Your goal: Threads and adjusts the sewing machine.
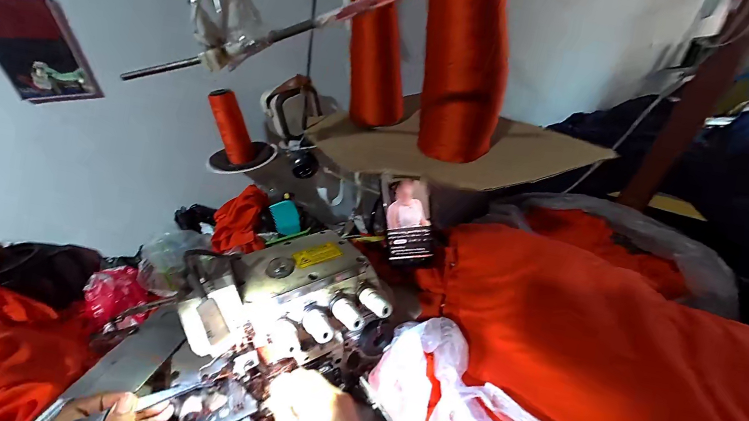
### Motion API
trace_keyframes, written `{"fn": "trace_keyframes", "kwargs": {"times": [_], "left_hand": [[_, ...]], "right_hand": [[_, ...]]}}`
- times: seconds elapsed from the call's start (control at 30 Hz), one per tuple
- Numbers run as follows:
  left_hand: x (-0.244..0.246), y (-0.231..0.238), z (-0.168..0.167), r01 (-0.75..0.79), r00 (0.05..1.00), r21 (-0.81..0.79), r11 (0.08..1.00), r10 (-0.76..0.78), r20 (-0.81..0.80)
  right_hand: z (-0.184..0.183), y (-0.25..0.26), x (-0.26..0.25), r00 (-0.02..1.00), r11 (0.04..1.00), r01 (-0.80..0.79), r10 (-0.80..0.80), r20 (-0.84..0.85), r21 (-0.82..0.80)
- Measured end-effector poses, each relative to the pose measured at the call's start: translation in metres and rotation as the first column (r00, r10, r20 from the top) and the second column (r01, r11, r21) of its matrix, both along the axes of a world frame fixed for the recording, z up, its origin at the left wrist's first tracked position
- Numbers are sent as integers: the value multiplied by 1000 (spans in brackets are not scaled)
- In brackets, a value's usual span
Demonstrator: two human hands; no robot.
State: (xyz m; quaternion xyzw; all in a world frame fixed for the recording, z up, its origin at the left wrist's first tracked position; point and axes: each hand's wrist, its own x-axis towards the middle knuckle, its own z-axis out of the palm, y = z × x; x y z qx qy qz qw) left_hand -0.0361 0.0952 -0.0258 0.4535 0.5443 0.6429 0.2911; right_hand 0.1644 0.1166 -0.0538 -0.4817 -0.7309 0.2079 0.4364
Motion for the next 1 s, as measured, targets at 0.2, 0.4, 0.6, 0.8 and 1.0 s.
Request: {"fn": "trace_keyframes", "kwargs": {"times": [0.2, 0.4, 0.6, 0.8, 1.0], "left_hand": [[-12, -14, 0, 38, 990, 241, 970, -4, -139], [1, 10, 0, 67, 585, 290, 955, 197, -787], [3, 42, -18, 83, 527, 35, 996, -14, -850], [-6, 44, -15, 122, 477, 166, 979, 89, -874], [-14, 36, 9, 208, 370, 8, 978, -71, -926]], "right_hand": [[-11, -5, 18, 939, 993, -14, -28, -343, -119], [-4, 7, -7, 535, 947, -293, 47, -844, -133], [-3, 5, -4, 338, 938, -330, 13, -941, -106], [-7, 13, -1, 925, 974, 46, -125, -359, -220], [15, 13, -13, 991, 899, 16, 44, 127, -438]]}}
